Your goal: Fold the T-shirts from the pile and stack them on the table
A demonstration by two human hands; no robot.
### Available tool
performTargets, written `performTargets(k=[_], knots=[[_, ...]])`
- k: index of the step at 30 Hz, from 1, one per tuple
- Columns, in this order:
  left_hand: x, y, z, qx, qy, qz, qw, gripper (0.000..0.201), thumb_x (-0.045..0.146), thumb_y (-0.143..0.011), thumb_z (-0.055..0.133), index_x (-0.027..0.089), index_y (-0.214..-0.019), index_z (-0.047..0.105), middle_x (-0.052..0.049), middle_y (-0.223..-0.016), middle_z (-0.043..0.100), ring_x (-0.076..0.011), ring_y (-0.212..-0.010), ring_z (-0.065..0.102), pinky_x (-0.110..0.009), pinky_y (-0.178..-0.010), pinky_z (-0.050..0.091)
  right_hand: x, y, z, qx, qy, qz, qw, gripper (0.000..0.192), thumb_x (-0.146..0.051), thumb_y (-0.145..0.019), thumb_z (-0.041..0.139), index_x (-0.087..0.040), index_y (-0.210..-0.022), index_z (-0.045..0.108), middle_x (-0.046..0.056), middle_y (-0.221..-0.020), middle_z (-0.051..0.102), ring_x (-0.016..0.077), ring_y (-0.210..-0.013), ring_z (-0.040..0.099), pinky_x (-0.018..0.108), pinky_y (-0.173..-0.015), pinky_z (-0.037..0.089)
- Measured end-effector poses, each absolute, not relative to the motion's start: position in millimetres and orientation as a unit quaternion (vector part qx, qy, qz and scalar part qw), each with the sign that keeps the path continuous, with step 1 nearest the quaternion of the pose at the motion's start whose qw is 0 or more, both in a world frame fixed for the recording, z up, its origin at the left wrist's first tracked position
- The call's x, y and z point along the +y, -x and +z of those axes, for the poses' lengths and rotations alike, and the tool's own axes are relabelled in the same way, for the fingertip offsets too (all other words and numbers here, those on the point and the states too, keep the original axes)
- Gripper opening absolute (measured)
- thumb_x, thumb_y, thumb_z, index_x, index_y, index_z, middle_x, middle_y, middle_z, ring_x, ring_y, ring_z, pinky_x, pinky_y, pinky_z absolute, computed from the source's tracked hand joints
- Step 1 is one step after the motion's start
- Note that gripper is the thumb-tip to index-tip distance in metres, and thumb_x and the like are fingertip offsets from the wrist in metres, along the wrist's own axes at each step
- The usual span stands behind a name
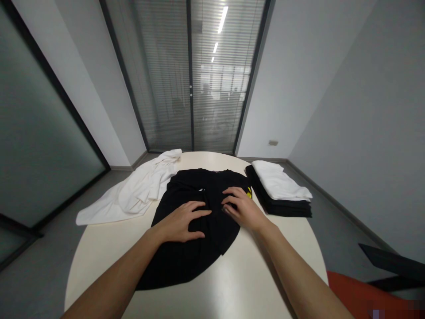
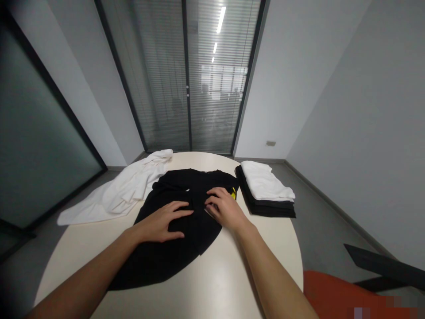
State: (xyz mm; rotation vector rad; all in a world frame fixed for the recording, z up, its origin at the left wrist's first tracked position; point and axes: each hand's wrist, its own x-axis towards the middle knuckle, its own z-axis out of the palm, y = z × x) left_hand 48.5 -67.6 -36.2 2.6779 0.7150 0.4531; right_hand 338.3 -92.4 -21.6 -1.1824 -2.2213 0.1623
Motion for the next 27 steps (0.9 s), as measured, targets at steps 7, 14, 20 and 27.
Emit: performTargets(k=[7, 14, 20, 27], knots=[[-66.0, -50.8, -34.8, 0.271, -0.922, 0.166, 0.221, 0.055, 0.038, -0.088, 0.071, 0.029, -0.14, 0.056, -0.009, -0.131, 0.062, -0.0254, -0.123, 0.056, -0.044, -0.107, 0.045, -87.3, -356.7, -18.1, -0.64, 0.605, 0.057, 0.47, 0.029, -0.035, -0.097, 0.043, -0.021, -0.114, 0.062, 0.011, -0.113, 0.068, 0.0243, -0.096, 0.064, 0.037, -0.082, 0.052], [-56.9, -49.1, -37.8, 0.297, -0.923, 0.207, 0.131, 0.023, 0.021, -0.099, 0.05, 0.026, -0.11, 0.069, -0.003, -0.107, 0.069, -0.0197, -0.101, 0.064, -0.036, -0.093, 0.05, -88.2, -365.7, -14.6, -0.553, 0.663, 0.093, 0.496, 0.035, -0.045, -0.095, 0.047, -0.02, -0.111, 0.066, 0.004, -0.075, 0.066, 0.0195, -0.064, 0.059, 0.03, -0.061, 0.047], [-53.2, -46.3, -34.7, 0.372, -0.878, 0.294, 0.065, 0.026, 0.016, -0.096, 0.045, 0.022, -0.099, 0.069, -0.006, -0.1, 0.065, -0.0207, -0.096, 0.062, -0.037, -0.09, 0.05, -85.4, -359.7, -28.2, -0.633, 0.605, 0.182, 0.447, 0.048, -0.05, -0.098, 0.045, -0.024, -0.138, 0.052, 0.01, -0.118, 0.068, 0.0236, -0.104, 0.067, 0.038, -0.086, 0.055], [-80.3, -63.4, -19.9, 0.224, -0.949, 0.19, 0.115, 0.033, 0.045, -0.084, 0.073, 0.023, -0.108, 0.067, -0.005, -0.111, 0.066, -0.0228, -0.102, 0.061, -0.037, -0.092, 0.044, -85.4, -357.3, -38.7, -0.725, 0.589, 0.081, 0.346, 0.063, -0.032, -0.088, 0.064, -0.023, -0.147, 0.045, 0.013, -0.165, 0.019, 0.0301, -0.151, 0.022, 0.05, -0.121, 0.028]])
